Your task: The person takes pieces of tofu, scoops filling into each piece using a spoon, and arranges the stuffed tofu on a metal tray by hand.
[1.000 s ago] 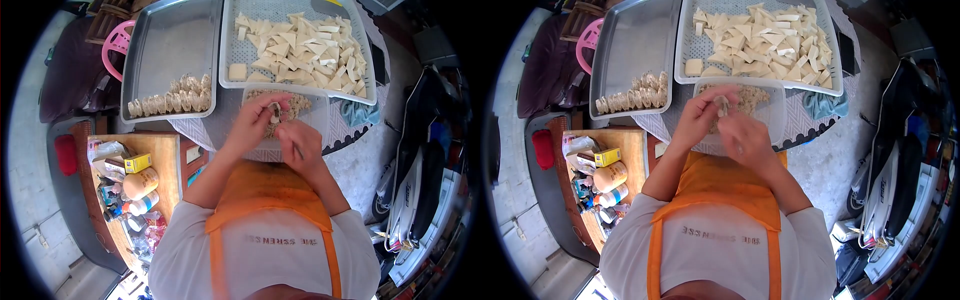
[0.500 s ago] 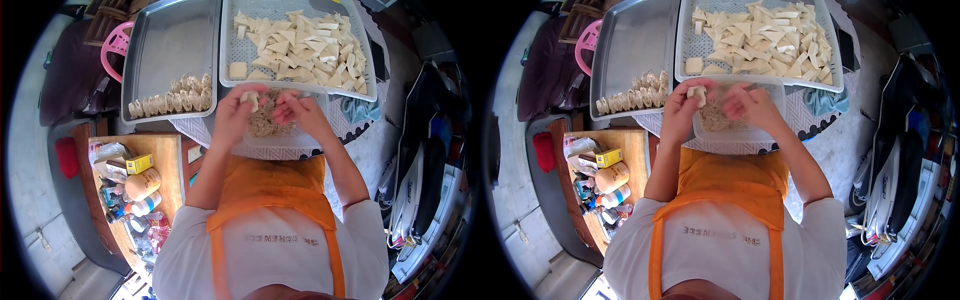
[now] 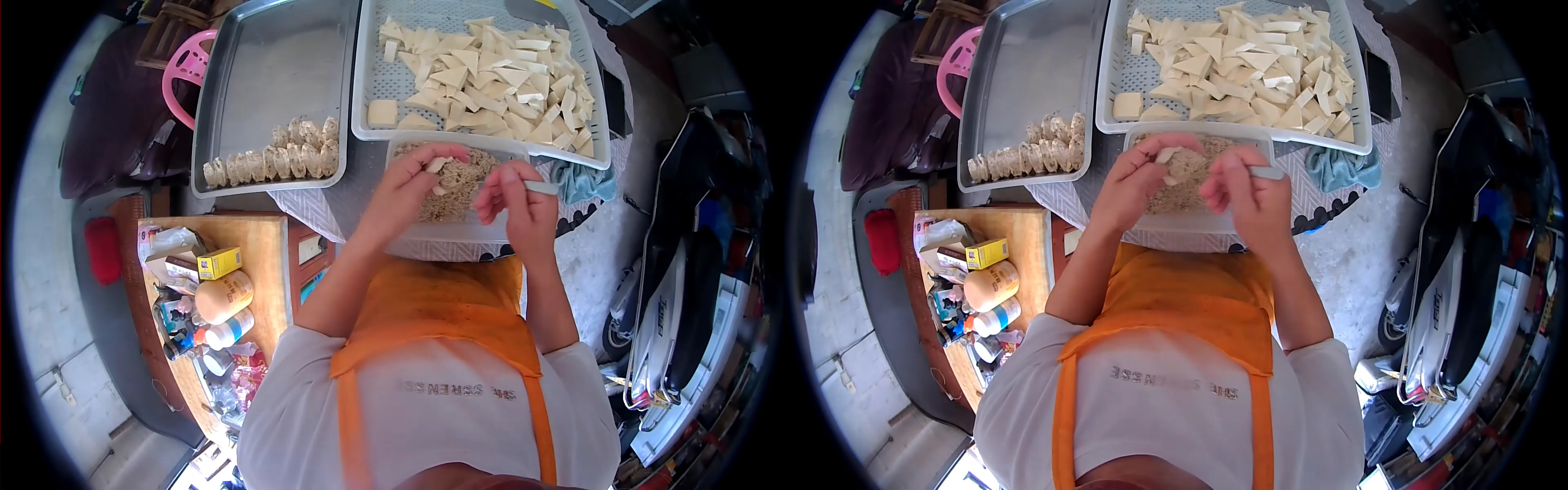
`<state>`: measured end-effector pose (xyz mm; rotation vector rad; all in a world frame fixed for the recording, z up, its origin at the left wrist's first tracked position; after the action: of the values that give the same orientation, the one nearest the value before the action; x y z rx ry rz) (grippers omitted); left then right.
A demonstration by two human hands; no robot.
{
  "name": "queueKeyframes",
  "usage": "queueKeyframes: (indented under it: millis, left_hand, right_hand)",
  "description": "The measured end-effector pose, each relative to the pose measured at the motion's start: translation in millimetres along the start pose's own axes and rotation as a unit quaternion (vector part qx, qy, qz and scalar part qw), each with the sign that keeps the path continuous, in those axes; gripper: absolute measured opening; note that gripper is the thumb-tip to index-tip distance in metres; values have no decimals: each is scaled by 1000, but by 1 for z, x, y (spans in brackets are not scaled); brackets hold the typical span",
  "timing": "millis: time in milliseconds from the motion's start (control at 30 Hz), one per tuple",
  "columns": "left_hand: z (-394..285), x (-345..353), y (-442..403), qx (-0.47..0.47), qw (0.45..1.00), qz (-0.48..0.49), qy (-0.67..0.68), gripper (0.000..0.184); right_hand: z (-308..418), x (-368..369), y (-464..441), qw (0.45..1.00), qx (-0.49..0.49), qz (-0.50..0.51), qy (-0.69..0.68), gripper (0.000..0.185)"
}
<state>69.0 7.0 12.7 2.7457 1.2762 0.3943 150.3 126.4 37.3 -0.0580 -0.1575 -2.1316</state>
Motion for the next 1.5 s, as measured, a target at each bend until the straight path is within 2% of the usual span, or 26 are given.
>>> queueKeyframes:
  millis: [100,133,200,233,300,333,400,433,500,567,600,733,833,900,1033,1100,1167,1267,1300,1400,1500]
  left_hand:
    - [13,0,0,-23,999,-20,16,38]
    - [9,3,0,33,999,-30,-20,36]
    - [-3,11,3,143,985,-47,-90,33]
    - [-3,12,5,134,984,-47,-107,30]
    - [-7,15,8,118,982,-47,-142,24]
    - [-14,9,8,167,958,-82,-219,22]
    - [-25,-2,5,257,882,-155,-363,17]
    - [-16,-11,1,202,918,-152,-306,16]
    - [1,-24,-4,91,968,-138,-187,14]
    - [2,-22,-3,53,987,-125,-80,14]
    - [3,-20,-4,35,992,-120,-26,14]
    - [4,-17,-7,57,994,-78,50,13]
    - [-1,-24,-4,58,991,-102,65,12]
    - [-5,-31,-3,61,990,-116,61,11]
    - [-8,-16,-2,67,992,-95,-49,12]
    - [-12,6,2,90,985,-56,-137,14]
    - [-8,17,2,130,976,-53,-164,14]
    - [-13,16,2,204,947,-80,-236,13]
    - [-18,14,2,230,932,-94,-264,13]
    - [-9,1,-1,129,972,-107,-163,13]
    - [23,-4,2,-113,991,-70,35,17]
  right_hand:
    - [16,15,7,985,-38,-4,171,19]
    - [22,22,8,977,-62,-2,206,16]
    - [36,38,5,965,-141,13,219,15]
    - [42,44,5,957,-181,20,225,14]
    - [52,46,7,954,-187,12,232,22]
    - [55,46,9,953,-189,7,235,27]
    - [69,31,17,943,-254,-48,208,29]
    - [76,22,20,936,-285,-71,195,30]
    - [61,13,7,946,-189,-70,253,35]
    - [22,9,-14,947,-71,-46,309,38]
    - [-7,13,-21,936,-53,5,347,43]
    - [-61,30,-13,968,74,111,211,39]
    - [-56,18,-14,988,138,72,18,35]
    - [-41,4,-17,991,120,63,-20,32]
    - [-7,-13,-13,996,57,24,-69,33]
    - [5,-10,-7,999,24,9,-38,28]
    - [14,-1,0,1000,-7,9,2,25]
    - [42,17,14,980,-127,26,153,23]
    - [51,11,18,972,-175,-2,154,24]
    - [80,-10,31,940,-289,-99,151,29]
    - [65,-28,18,971,-195,-107,91,29]
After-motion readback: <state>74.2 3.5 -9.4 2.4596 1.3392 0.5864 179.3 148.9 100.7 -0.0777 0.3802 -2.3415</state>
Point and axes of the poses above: each hand's wrist, its own y-axis away from the middle knuckle, its own x-axis out of the palm, z = x × y, the point moved 9 cm from there along -y, towards the middle knuckle, and after that the axes turned 9 degrees about -z, right-handed, at the moved point
